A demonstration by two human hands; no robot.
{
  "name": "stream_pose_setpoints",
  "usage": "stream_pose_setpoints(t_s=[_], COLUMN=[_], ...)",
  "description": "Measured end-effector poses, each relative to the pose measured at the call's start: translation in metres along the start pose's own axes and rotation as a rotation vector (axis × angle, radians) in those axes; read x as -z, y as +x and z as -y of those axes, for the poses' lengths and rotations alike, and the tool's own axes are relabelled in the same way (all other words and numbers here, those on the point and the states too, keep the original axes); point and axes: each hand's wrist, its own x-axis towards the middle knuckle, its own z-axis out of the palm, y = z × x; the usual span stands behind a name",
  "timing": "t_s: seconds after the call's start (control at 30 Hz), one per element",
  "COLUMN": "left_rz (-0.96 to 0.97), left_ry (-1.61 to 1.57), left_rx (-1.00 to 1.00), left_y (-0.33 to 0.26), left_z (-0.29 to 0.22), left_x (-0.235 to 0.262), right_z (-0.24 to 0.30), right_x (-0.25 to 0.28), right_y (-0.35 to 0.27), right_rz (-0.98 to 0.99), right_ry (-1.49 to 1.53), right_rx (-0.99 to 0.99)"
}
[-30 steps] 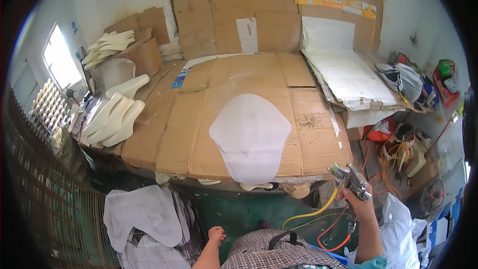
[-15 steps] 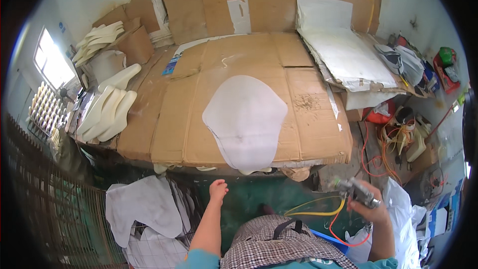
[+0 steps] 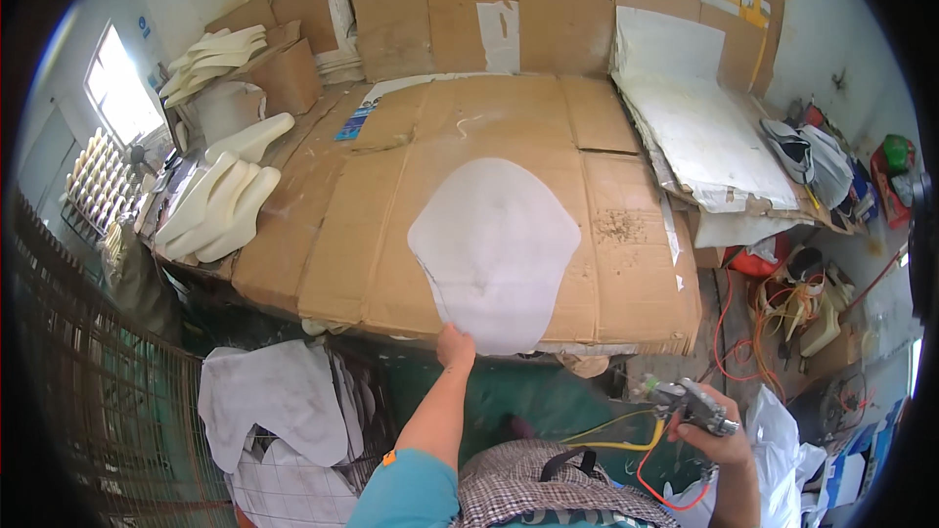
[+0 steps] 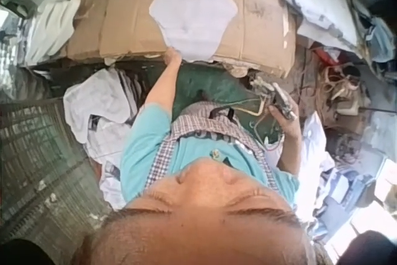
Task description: Applying adhesive spray to foam shoe components and organizing them into a bin.
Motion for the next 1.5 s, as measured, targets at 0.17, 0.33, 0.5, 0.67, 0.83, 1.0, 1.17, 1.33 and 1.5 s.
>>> stream_pose_setpoints(t_s=[0.17, 0.33, 0.5, 0.67, 0.83, 1.0, 1.17, 1.33, 1.5], left_rz=[-0.041, -0.021, -0.036, 0.212, 0.289, 0.290, 0.391, 0.378, 0.285], left_ry=[0.055, -0.051, -0.736, -1.344, -1.350, -1.349, -1.510, -1.925, -2.062], left_rx=[0.068, 0.102, 0.229, 0.394, 0.562, 0.535, 0.264, -0.078, -0.392], left_y=[0.012, 0.014, 0.033, 0.008, -0.013, -0.019, -0.009, -0.010, -0.031], left_z=[-0.001, -0.016, 0.019, 0.011, -0.001, 0.000, -0.019, -0.063, -0.007], left_x=[-0.005, 0.002, -0.030, -0.041, -0.035, -0.036, -0.012, 0.138, 0.273], right_z=[0.003, 0.001, -0.001, 0.003, -0.002, 0.005, -0.007, -0.012, -0.004], right_x=[-0.011, 0.021, 0.012, 0.013, 0.012, 0.021, 0.004, 0.004, -0.019], right_y=[0.037, 0.037, 0.043, 0.052, 0.045, 0.029, 0.032, 0.021, 0.013], right_rz=[-0.149, -0.236, -0.101, -0.230, -0.251, -0.187, -0.167, -0.244, -0.100], right_ry=[-0.007, -0.058, 0.004, -0.007, -0.046, -0.124, -0.048, 0.166, 0.026], right_rx=[0.122, 0.094, 0.084, 0.108, 0.153, 0.064, 0.066, 0.091, 0.072])
